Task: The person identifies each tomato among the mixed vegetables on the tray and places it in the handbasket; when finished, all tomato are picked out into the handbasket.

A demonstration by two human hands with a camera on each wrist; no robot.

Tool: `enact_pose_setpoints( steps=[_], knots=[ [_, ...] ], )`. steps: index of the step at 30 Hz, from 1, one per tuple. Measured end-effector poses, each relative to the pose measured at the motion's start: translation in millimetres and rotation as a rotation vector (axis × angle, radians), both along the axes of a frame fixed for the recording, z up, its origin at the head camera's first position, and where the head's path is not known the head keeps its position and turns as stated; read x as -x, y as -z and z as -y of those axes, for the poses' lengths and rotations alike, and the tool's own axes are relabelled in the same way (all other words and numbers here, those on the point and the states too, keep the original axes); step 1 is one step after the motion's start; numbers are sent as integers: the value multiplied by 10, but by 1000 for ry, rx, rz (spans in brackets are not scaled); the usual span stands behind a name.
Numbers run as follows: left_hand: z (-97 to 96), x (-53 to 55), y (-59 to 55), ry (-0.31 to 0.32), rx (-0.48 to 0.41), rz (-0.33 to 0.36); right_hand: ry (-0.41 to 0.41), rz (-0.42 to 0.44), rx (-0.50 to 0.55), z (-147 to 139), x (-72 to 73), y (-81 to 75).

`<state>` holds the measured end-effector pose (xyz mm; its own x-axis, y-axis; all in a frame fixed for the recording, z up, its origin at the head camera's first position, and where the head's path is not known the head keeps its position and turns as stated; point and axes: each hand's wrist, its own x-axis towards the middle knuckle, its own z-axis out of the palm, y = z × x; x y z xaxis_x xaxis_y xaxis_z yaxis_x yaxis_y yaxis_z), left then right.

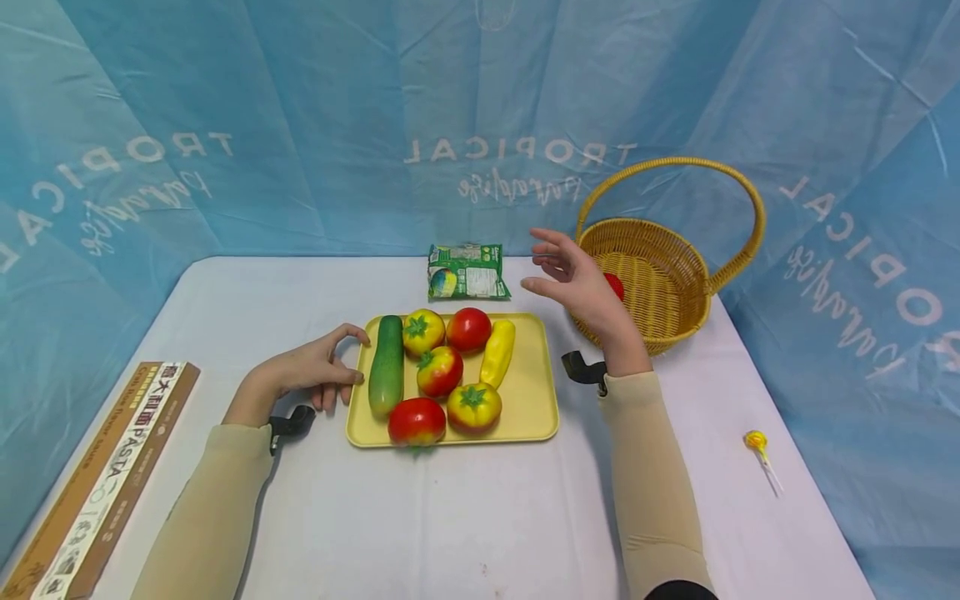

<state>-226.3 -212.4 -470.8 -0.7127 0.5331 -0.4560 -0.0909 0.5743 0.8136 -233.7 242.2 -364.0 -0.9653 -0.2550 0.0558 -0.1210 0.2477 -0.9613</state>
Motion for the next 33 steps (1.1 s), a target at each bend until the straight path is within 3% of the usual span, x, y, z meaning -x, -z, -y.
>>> enact_pose_setpoints(
  steps=[7, 13, 25, 33],
  knots=[
    [-13, 1, -23, -4, 1, -2, -83, -25, 34, 212, 76, 122],
    [7, 0, -19, -7, 11, 9, -153, 25, 27, 371, 131, 272],
    [7, -7, -38, -11, -2, 25, -285, 84, -158, 509, 280, 654],
    [-4, -10, -22, -6, -11, 26, -317, 103, -204, 555, 272, 747]
  ],
)
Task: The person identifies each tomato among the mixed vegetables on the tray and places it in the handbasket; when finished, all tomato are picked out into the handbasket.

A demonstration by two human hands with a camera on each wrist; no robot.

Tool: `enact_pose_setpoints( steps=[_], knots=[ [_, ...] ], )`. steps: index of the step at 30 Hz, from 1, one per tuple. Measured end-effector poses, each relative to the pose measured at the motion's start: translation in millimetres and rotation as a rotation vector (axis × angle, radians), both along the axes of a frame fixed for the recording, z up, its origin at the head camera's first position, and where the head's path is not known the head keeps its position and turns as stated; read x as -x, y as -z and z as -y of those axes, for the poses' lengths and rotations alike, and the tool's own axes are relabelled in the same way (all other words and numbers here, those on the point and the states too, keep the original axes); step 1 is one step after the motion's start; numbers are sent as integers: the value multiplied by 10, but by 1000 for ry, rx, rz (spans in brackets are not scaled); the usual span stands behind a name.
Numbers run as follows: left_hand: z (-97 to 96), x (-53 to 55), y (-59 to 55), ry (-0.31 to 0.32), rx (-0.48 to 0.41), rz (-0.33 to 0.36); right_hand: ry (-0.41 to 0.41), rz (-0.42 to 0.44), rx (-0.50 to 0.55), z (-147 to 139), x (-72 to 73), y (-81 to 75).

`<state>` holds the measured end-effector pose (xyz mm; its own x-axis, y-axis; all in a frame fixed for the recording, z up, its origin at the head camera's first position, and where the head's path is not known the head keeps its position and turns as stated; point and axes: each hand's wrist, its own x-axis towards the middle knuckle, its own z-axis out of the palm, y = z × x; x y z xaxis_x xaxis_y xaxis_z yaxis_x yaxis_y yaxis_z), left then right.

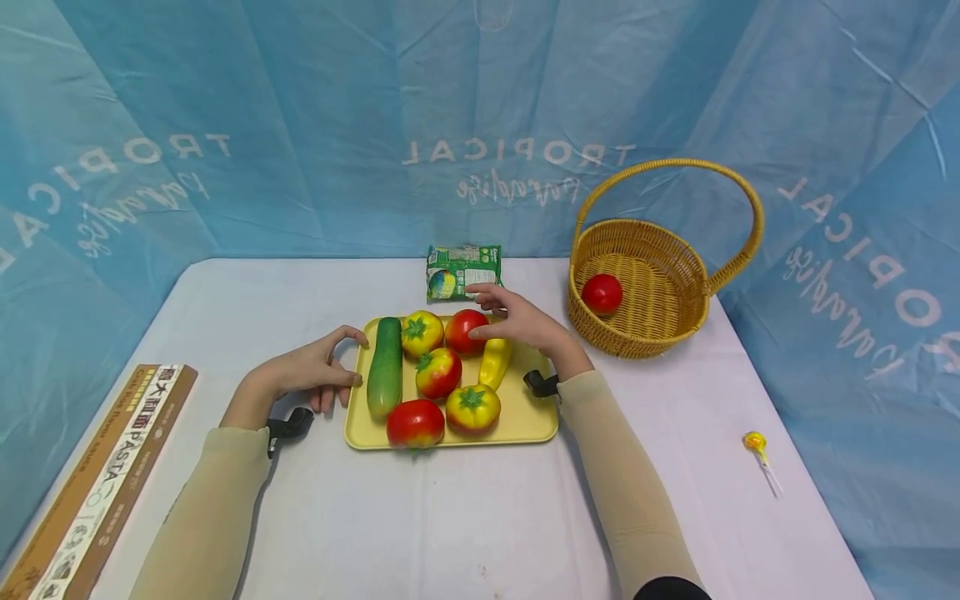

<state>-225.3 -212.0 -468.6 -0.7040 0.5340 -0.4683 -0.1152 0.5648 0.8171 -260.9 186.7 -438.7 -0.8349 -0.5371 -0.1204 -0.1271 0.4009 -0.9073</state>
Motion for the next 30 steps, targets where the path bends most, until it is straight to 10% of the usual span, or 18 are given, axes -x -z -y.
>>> enact_pose_setpoints(
  steps=[30],
  knots=[
    [-1, 1, 22, -1, 13, -5, -60, -3, -149, 122, -25, 53]
  ],
)
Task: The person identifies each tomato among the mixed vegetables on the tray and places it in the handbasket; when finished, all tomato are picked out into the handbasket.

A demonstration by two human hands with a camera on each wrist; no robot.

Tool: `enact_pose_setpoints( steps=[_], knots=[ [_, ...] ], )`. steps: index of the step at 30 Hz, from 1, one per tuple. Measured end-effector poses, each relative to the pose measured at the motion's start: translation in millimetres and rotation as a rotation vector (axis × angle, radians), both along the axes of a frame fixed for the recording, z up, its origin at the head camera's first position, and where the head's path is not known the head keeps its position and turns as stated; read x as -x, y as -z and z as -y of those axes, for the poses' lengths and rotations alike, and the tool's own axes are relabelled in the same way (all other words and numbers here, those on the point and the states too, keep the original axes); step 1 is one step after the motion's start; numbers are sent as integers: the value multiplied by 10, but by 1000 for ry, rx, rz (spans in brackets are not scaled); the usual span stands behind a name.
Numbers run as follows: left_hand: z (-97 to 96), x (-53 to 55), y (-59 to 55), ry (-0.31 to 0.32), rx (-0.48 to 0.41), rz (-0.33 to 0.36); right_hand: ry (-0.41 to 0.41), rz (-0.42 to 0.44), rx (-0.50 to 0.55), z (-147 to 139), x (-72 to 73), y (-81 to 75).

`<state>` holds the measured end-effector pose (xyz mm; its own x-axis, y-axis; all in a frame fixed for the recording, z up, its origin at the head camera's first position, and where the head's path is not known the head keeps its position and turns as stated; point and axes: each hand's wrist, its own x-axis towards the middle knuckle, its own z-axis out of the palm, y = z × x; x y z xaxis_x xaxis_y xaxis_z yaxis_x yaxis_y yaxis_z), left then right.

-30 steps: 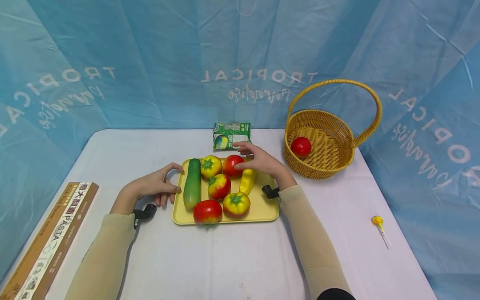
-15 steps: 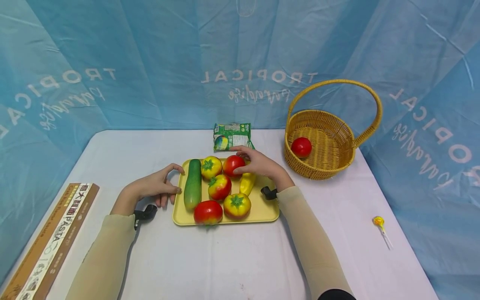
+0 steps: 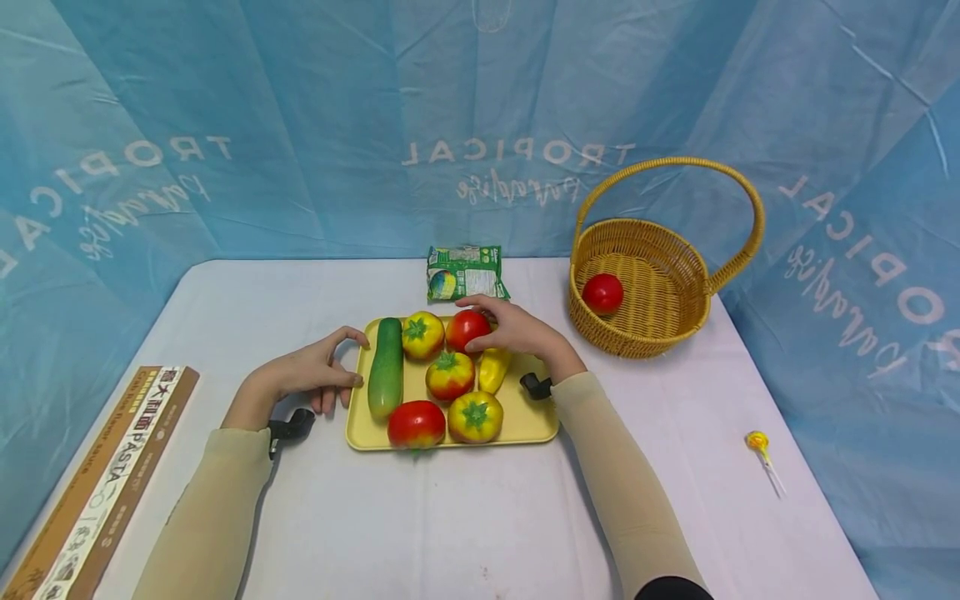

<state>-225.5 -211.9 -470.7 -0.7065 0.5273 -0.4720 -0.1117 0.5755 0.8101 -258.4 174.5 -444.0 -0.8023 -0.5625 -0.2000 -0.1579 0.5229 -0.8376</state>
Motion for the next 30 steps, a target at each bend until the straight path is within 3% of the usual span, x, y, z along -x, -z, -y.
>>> enact_pose_setpoints(
  steps=[30],
  knots=[
    [-6, -2, 5, -13, -5, 11, -17, -127, -23, -10, -24, -72]
  ],
)
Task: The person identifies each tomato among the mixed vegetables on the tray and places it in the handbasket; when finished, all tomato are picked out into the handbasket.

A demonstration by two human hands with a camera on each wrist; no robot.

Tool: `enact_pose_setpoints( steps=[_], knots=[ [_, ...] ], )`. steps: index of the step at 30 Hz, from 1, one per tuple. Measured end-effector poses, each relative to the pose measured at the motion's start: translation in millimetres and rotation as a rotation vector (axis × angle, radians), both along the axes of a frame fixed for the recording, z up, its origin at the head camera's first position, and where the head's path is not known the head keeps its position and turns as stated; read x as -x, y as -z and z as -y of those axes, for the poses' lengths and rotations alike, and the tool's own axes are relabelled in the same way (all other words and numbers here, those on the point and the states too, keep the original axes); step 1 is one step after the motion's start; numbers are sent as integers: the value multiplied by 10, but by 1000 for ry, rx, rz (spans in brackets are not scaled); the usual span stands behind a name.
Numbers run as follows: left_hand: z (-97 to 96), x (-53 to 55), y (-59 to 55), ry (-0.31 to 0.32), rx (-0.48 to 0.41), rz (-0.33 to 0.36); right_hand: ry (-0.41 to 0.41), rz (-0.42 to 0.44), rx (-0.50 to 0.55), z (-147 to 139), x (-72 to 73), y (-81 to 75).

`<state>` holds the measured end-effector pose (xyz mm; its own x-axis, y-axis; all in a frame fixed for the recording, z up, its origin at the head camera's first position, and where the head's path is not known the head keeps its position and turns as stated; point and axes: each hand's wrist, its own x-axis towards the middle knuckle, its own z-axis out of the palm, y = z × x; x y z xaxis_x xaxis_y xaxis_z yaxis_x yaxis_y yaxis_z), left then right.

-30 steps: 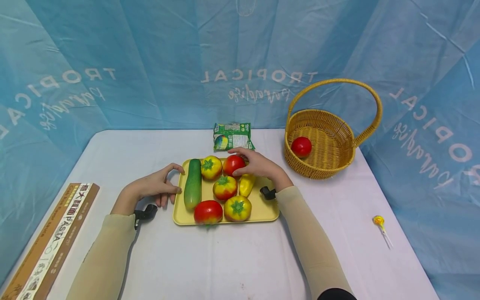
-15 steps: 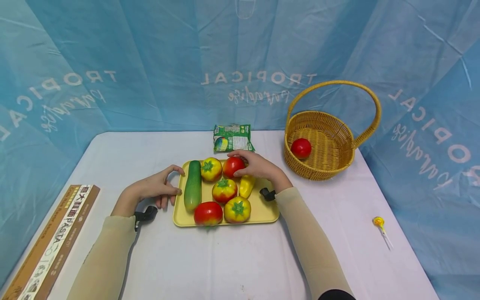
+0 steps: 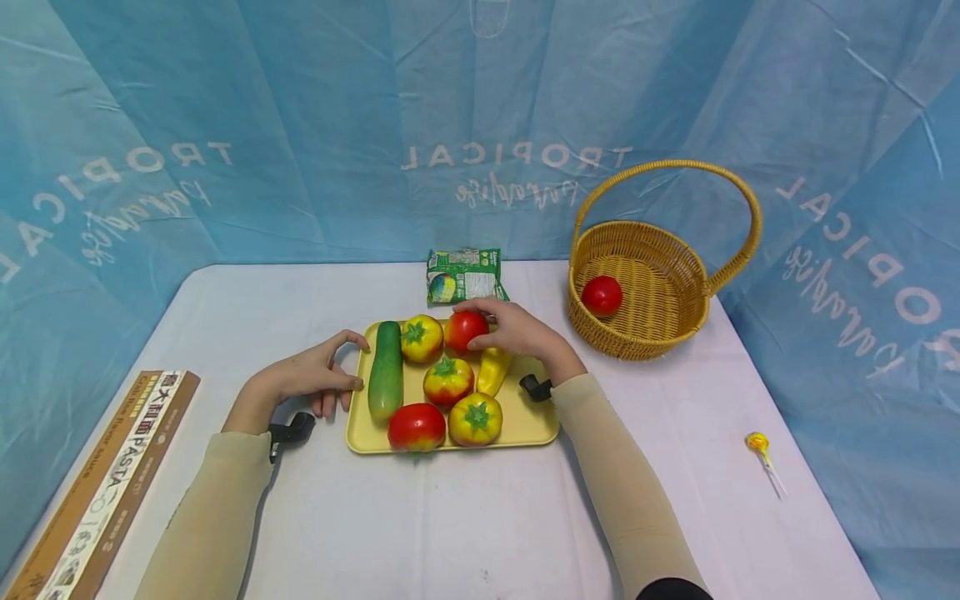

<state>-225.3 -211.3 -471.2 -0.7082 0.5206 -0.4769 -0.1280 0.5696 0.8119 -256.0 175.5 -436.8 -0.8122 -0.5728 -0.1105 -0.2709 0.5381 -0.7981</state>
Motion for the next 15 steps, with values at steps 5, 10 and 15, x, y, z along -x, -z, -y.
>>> enact_pose_setpoints(
  steps=[5, 10, 15],
  knots=[
    [-4, -4, -2, -1, -8, 6, -3, -33, 52, -38, -17, -73],
    [0, 4, 11, 1, -15, 12, 20, -13, 103, -104, -57, -181],
    [5, 15, 12, 0, -4, 20, 29, 8, 178, -205, -96, -332]
  ],
)
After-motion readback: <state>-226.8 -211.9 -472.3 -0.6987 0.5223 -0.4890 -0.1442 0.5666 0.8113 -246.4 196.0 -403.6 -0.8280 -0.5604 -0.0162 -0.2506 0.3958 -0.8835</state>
